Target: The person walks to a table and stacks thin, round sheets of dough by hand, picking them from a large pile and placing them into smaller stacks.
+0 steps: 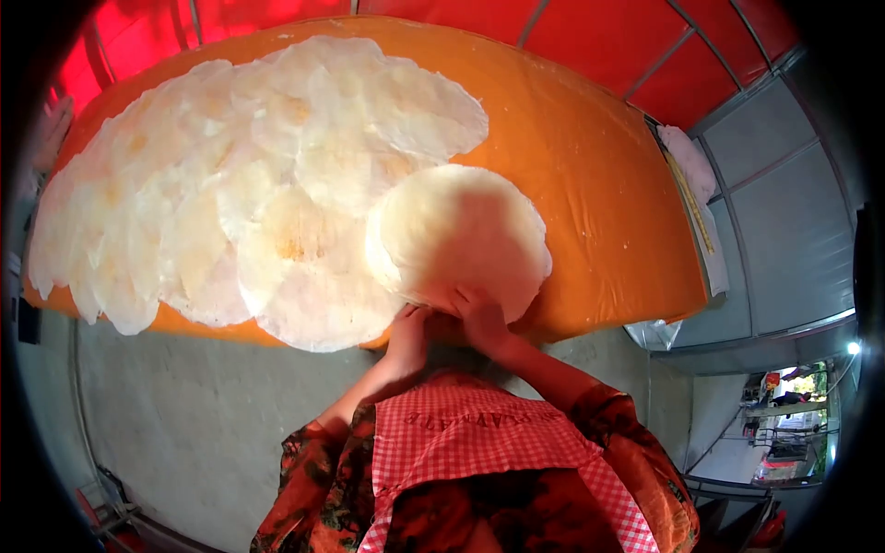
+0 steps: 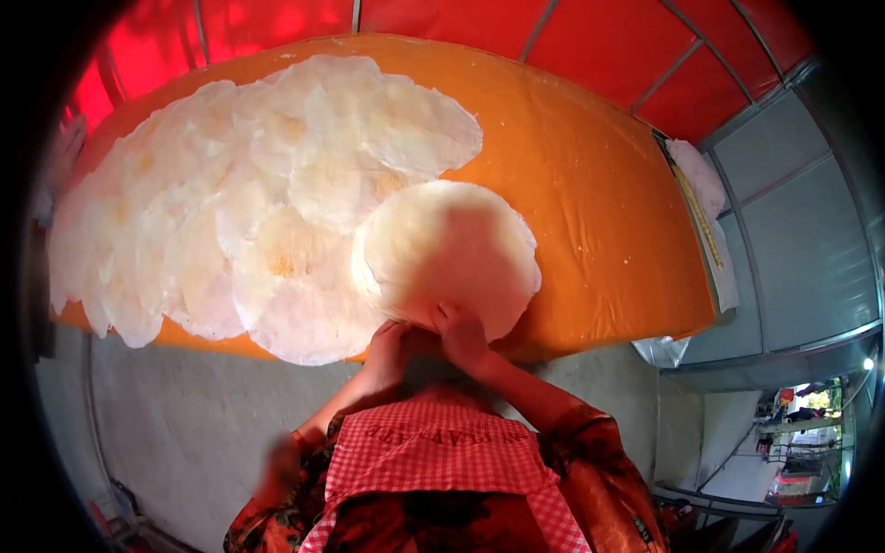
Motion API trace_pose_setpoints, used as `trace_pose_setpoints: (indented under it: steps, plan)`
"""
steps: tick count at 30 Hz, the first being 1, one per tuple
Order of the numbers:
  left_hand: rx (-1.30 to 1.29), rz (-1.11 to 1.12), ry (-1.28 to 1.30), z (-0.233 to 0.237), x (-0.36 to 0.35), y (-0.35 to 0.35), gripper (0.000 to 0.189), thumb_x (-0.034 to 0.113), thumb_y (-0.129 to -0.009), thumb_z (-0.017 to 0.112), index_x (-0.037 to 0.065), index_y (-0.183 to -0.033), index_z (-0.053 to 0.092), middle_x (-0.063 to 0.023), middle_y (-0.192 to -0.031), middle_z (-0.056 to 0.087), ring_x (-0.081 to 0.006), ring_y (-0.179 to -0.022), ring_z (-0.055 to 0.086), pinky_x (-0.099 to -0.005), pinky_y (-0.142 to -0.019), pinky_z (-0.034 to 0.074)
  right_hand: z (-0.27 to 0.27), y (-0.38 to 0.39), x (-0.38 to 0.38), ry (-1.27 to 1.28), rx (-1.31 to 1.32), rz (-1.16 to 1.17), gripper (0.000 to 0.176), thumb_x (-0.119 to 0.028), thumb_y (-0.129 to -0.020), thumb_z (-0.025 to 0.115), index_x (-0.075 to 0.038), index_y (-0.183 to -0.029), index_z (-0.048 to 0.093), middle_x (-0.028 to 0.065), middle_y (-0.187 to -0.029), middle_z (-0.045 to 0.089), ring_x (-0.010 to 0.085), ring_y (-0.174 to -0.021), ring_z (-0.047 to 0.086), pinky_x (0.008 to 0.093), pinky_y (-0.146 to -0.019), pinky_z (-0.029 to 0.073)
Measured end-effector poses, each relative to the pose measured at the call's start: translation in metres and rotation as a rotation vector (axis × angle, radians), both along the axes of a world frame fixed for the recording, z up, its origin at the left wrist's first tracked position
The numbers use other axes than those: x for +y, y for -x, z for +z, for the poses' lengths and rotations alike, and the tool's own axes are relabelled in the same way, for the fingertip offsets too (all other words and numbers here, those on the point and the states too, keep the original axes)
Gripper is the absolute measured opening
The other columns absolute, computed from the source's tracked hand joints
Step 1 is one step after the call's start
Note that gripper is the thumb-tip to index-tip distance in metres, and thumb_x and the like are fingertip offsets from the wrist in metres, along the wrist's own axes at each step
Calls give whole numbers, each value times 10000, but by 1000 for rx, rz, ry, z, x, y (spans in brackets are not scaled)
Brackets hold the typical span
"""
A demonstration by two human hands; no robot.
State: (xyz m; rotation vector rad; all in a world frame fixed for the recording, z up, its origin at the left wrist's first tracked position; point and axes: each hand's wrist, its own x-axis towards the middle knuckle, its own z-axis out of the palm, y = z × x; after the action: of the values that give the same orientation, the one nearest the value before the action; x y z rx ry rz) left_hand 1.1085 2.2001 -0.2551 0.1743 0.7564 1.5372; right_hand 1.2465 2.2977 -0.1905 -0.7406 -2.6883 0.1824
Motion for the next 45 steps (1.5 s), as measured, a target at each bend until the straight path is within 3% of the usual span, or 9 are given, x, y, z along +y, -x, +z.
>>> trace_pose_setpoints:
  steps: [6, 10, 13, 21, 26, 28, 31, 33, 45]
  plan:
    - [-116, 36, 111, 77, 11, 12, 271, 64, -926, 421, 37, -1180, 511, -128, -1176, 584, -296, -1120, 587, -391, -902, 520, 64, 9, 60, 408, -47, 145, 178, -129, -849, 522, -43, -942, 647, 180, -862, 656, 359, -785, 640, 424, -670, 508]
    - [-434, -46, 103, 71, 57, 9, 438, 357, -966, 463, 33, -1260, 456, -181, -1269, 539, -372, -1160, 552, -501, -968, 474, 121, -5, 99, 572, -146, 197, 226, -178, -911, 486, -34, -861, 653, 172, -767, 656, 331, -690, 649, 378, -655, 510]
    - [-559, -140, -134, 62, 103, 5, 614, 515, -956, 405, 46, -1351, 432, -180, -1349, 498, -385, -1205, 505, -566, -1013, 415, 202, -10, 81, 613, -359, 11, 240, -204, -929, 478, -80, -1035, 654, 175, -1001, 652, 300, -924, 631, 383, -797, 499]
    - [-329, 42, -507, 168, 297, 84, 489, 362, -1010, 411, 76, -1405, 379, -140, -1416, 439, -299, -1271, 453, -460, -1075, 397, 273, 42, 171, 173, -43, 124, 247, -85, -897, 509, -56, -1104, 640, 174, -1048, 630, 353, -956, 607, 416, -853, 487]
    - [22, 380, -191, 199, 363, 172, 489, 342, -952, 521, 32, -1322, 442, -144, -1292, 522, -291, -1152, 523, -412, -959, 466, 222, 159, 291, 0, -29, 56, 269, -109, -915, 493, -71, -1152, 614, 166, -1020, 624, 331, -977, 598, 391, -830, 491]
    - [331, 712, 63, 129, 369, 192, 441, 222, -909, 582, 5, -1271, 456, -142, -1203, 547, -250, -1078, 552, -365, -889, 487, 151, 204, 329, -120, 359, 205, 171, -167, -832, 525, -61, -934, 613, 124, -919, 636, 321, -873, 628, 413, -703, 509]
    - [834, 1007, 453, -36, 376, 221, 461, 27, -814, 624, -39, -1237, 455, -127, -1030, 579, -222, -914, 576, -333, -798, 510, 19, 256, 379, -173, 17, 152, 135, -103, -763, 531, -67, -880, 590, 113, -870, 590, 314, -809, 616, 444, -631, 497]
    - [513, 798, 361, -8, 341, 221, 397, -13, -838, 577, -25, -1216, 455, -112, -957, 587, -193, -842, 573, -293, -740, 504, -59, 264, 380, -55, -37, 93, 124, -80, -742, 521, -65, -849, 582, 106, -847, 569, 310, -777, 609, 456, -594, 491]
    - [125, 559, 283, -14, 347, 223, 168, 7, -850, 565, 17, -1011, 519, -87, -784, 581, -177, -595, 548, -286, -483, 468, -30, 254, 381, 14, -92, 58, 219, -127, -869, 479, -51, -987, 648, 137, -947, 651, 339, -843, 631, 371, -679, 505]
